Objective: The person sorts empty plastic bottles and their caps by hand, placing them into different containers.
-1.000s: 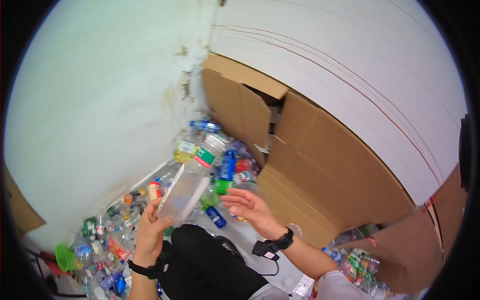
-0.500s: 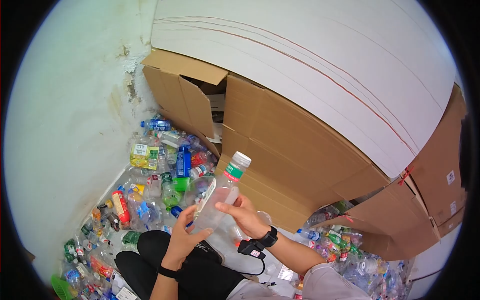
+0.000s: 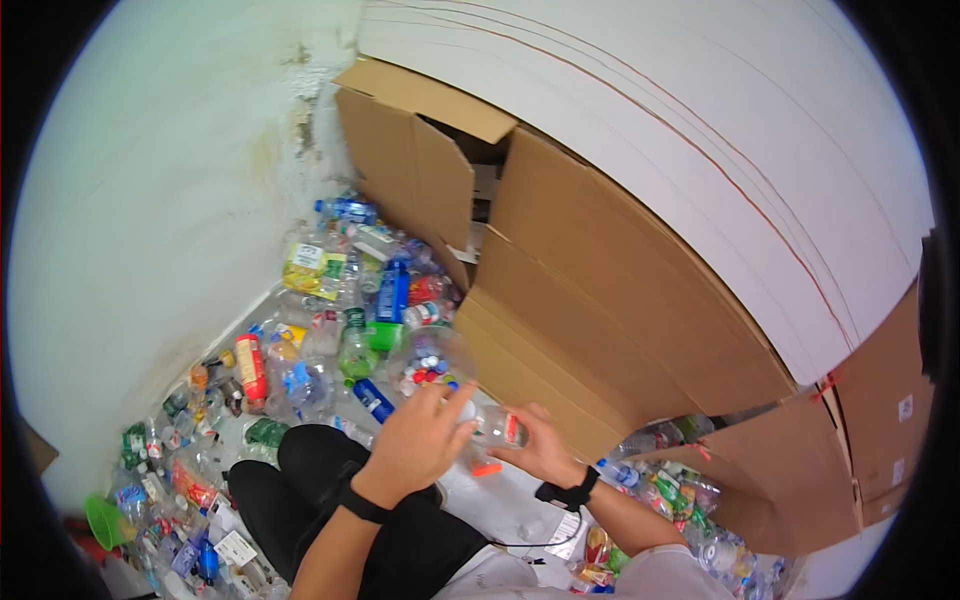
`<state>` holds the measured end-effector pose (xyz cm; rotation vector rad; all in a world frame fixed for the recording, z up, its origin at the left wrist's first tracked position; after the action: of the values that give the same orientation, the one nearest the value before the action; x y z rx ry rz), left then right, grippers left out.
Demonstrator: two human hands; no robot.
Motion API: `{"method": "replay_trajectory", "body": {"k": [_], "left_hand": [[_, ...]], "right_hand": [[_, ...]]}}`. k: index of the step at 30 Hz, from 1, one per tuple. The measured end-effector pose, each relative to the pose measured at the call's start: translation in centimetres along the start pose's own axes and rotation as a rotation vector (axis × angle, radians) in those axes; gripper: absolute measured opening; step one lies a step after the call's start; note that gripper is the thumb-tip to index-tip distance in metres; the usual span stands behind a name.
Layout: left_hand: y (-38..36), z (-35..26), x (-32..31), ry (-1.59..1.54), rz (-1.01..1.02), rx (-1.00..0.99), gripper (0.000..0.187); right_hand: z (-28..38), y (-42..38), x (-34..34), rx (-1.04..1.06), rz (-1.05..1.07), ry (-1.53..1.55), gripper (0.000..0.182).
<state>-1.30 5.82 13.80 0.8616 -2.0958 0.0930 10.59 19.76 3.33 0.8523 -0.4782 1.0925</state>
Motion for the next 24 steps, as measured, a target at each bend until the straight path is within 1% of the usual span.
{"method": "replay_trajectory", "body": {"k": [2, 4, 5, 6, 7, 8, 9, 11, 12, 14, 15, 17, 19, 22, 23, 24], "left_hand": [[-0.9, 0.4, -3.0, 0.167, 0.160, -0.069, 0.046], [-2.0, 0.6, -3.3, 0.062, 0.084, -0.198, 0.045], [-2.1, 1.2, -4.8, 0.041, 0.202, -0.145, 0.040], [-2.8, 0.8, -5.7, 0.119, 0.136, -0.308, 0.036], [-2.6, 1.6, -6.9, 0.027, 0.185, -0.207, 0.031], [-2.8, 1.3, -7.7, 0.033, 0.177, -0.267, 0.027], [-2.3, 2.0, -8.6, -0.034, 0.243, -0.129, 0.025], [-2.6, 2.4, -10.2, -0.046, 0.180, -0.161, 0.027], [-2.8, 2.7, -9.8, -0.023, 0.148, -0.115, 0.027], [-3.2, 2.5, -9.7, -0.176, 0.134, 0.002, 0.031], [-3.4, 2.8, -9.7, -0.177, 0.114, 0.027, 0.031], [-4.0, 3.2, -10.2, -0.163, 0.157, 0.029, 0.033], [-4.2, 3.8, -10.8, -0.182, 0.144, 0.058, 0.034], [-4.3, 4.1, -10.9, -0.211, 0.109, 0.069, 0.034], [-4.4, 4.1, -10.6, -0.220, 0.084, 0.068, 0.034], [-4.4, 4.0, -10.4, -0.229, 0.082, 0.067, 0.034]], "right_hand": [[-0.3, -0.6, -0.8, -0.016, 0.100, 0.054, 0.061], [0.2, -0.4, -0.7, -0.048, 0.169, 0.135, 0.057], [0.5, -0.2, -0.8, -0.060, 0.200, 0.228, 0.054], [0.3, -0.3, -1.4, -0.055, 0.249, 0.261, 0.050], [0.5, -0.3, -1.4, -0.077, 0.246, 0.314, 0.052], [-3.0, -2.5, -3.0, -0.139, 0.157, 0.509, 0.054], [-3.3, -2.7, -2.4, -0.090, 0.156, 0.379, 0.056], [0.3, -1.9, -2.1, -0.234, 0.361, 0.390, 0.042], [0.4, -1.7, -3.4, -0.194, 0.403, 0.410, 0.042], [-2.0, -3.6, -3.8, -0.175, 0.410, 0.381, 0.039], [-3.3, -4.4, -3.8, -0.178, 0.410, 0.361, 0.037], [-4.4, -4.9, -4.4, -0.165, 0.425, 0.346, 0.036], [-4.4, -5.0, -4.0, -0.107, 0.407, 0.291, 0.034], [-4.3, -4.9, -4.2, -0.087, 0.403, 0.290, 0.037], [-2.4, -4.2, -4.0, -0.088, 0.407, 0.284, 0.037], [-0.9, -3.8, -3.7, -0.169, 0.408, 0.295, 0.036]]}}
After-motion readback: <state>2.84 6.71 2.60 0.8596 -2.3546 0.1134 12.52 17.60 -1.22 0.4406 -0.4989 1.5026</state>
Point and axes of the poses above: each hand's wrist, its own y-axis towards the middle knuckle, its own x-axis out of the back of the hand, z = x × y, the point moved 10 cm from there along y, towards the middle knuckle, and after that the axes turned 15 degrees about x, right-handed, at the moved point
